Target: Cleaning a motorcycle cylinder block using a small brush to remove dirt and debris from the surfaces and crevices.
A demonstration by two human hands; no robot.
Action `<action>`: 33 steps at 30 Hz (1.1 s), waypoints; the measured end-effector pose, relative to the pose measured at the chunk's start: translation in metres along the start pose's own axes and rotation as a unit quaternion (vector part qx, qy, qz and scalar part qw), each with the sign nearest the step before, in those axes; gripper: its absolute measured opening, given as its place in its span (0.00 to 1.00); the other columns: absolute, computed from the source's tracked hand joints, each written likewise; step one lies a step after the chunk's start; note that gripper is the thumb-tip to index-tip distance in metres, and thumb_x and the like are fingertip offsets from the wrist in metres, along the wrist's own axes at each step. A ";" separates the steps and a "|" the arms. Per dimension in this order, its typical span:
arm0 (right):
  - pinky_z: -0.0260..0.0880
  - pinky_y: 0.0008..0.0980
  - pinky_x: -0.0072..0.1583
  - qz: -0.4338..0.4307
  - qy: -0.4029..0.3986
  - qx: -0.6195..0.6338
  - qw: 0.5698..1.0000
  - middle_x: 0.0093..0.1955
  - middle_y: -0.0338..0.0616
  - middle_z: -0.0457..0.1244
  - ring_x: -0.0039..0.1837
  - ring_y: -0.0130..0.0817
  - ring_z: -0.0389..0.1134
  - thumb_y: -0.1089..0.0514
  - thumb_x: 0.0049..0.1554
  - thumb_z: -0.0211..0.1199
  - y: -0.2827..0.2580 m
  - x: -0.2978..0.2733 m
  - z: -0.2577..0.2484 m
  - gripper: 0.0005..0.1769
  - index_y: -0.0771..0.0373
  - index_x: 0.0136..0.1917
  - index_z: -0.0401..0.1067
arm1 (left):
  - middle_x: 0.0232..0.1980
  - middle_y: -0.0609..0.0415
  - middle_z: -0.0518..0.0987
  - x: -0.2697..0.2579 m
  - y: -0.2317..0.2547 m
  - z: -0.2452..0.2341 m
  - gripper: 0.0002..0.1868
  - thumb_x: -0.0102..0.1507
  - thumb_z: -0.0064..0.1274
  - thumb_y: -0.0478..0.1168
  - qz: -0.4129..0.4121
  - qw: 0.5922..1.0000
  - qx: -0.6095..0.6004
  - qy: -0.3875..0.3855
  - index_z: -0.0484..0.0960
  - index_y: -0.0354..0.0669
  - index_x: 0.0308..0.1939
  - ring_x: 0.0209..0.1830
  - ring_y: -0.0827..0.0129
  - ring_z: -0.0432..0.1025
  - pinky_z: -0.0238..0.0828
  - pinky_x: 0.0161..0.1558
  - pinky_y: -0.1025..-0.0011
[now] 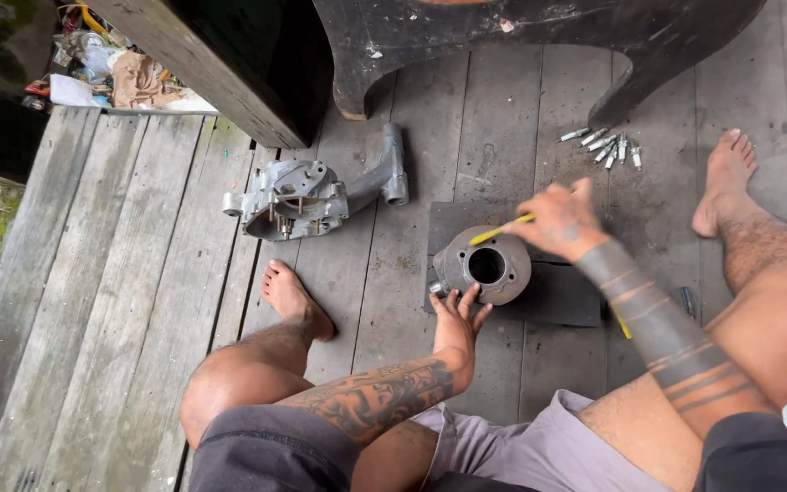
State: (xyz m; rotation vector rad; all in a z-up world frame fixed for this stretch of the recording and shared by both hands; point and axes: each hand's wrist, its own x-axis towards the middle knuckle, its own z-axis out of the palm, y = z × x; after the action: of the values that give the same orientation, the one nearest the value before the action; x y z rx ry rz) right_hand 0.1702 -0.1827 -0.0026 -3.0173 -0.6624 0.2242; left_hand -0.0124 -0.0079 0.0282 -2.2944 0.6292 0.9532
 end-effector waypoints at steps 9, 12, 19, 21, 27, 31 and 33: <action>0.50 0.48 0.67 0.014 -0.077 0.004 0.997 0.43 0.31 0.73 0.56 0.32 0.70 0.26 0.56 0.57 -0.018 -0.001 -0.003 0.23 0.40 0.46 0.80 | 0.86 0.44 0.29 -0.002 0.000 0.002 0.44 0.72 0.46 0.50 -0.002 1.000 0.009 0.015 0.35 0.59 0.83 0.83 0.46 0.44 0.49 0.70 0.29; 0.49 0.44 0.64 0.088 -0.132 0.011 0.987 0.42 0.31 0.75 0.55 0.33 0.71 0.27 0.60 0.58 0.026 0.015 -0.013 0.23 0.41 0.48 0.83 | 0.86 0.46 0.30 -0.007 0.000 0.000 0.44 0.71 0.47 0.51 -0.014 1.000 0.020 0.019 0.36 0.60 0.83 0.83 0.49 0.45 0.51 0.71 0.32; 0.49 0.42 0.62 0.039 -0.072 0.033 0.996 0.41 0.32 0.73 0.54 0.33 0.72 0.30 0.58 0.60 -0.007 0.002 -0.012 0.20 0.42 0.46 0.80 | 0.86 0.46 0.30 -0.005 -0.001 0.003 0.44 0.70 0.48 0.50 -0.006 0.999 0.011 0.032 0.38 0.62 0.83 0.83 0.49 0.45 0.50 0.71 0.31; 0.48 0.43 0.60 0.130 -0.190 0.041 0.972 0.50 0.34 0.75 0.60 0.36 0.72 0.25 0.56 0.59 0.009 0.010 -0.017 0.28 0.43 0.55 0.81 | 0.86 0.46 0.31 -0.006 0.001 0.003 0.43 0.70 0.48 0.51 -0.016 0.999 0.023 0.036 0.39 0.61 0.83 0.83 0.49 0.45 0.51 0.71 0.33; 0.47 0.41 0.61 0.053 -0.090 0.023 0.994 0.49 0.33 0.74 0.60 0.32 0.71 0.31 0.59 0.59 -0.029 -0.010 -0.028 0.23 0.44 0.56 0.79 | 0.86 0.46 0.32 0.002 -0.002 0.011 0.43 0.70 0.47 0.52 -0.006 0.999 0.010 0.047 0.39 0.61 0.83 0.83 0.49 0.47 0.51 0.71 0.33; 0.49 0.45 0.61 0.141 -0.207 0.065 0.966 0.57 0.39 0.74 0.63 0.39 0.71 0.30 0.60 0.59 -0.002 -0.004 -0.037 0.28 0.48 0.62 0.79 | 0.86 0.46 0.32 0.002 -0.001 0.010 0.42 0.71 0.46 0.52 -0.008 0.999 0.021 0.044 0.39 0.61 0.83 0.82 0.50 0.48 0.51 0.71 0.33; 0.49 0.43 0.62 0.116 -0.180 0.020 0.977 0.53 0.38 0.75 0.61 0.37 0.73 0.30 0.61 0.57 -0.003 -0.009 -0.049 0.27 0.48 0.61 0.79 | 0.86 0.46 0.32 0.006 0.001 0.012 0.42 0.71 0.46 0.52 -0.001 0.999 0.010 0.049 0.39 0.61 0.83 0.82 0.50 0.47 0.51 0.71 0.33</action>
State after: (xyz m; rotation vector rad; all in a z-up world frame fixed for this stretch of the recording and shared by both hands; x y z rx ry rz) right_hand 0.1682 -0.1840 0.0472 -3.0352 -0.3094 0.7977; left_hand -0.0151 -0.0019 0.0167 -2.3345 0.6740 0.8337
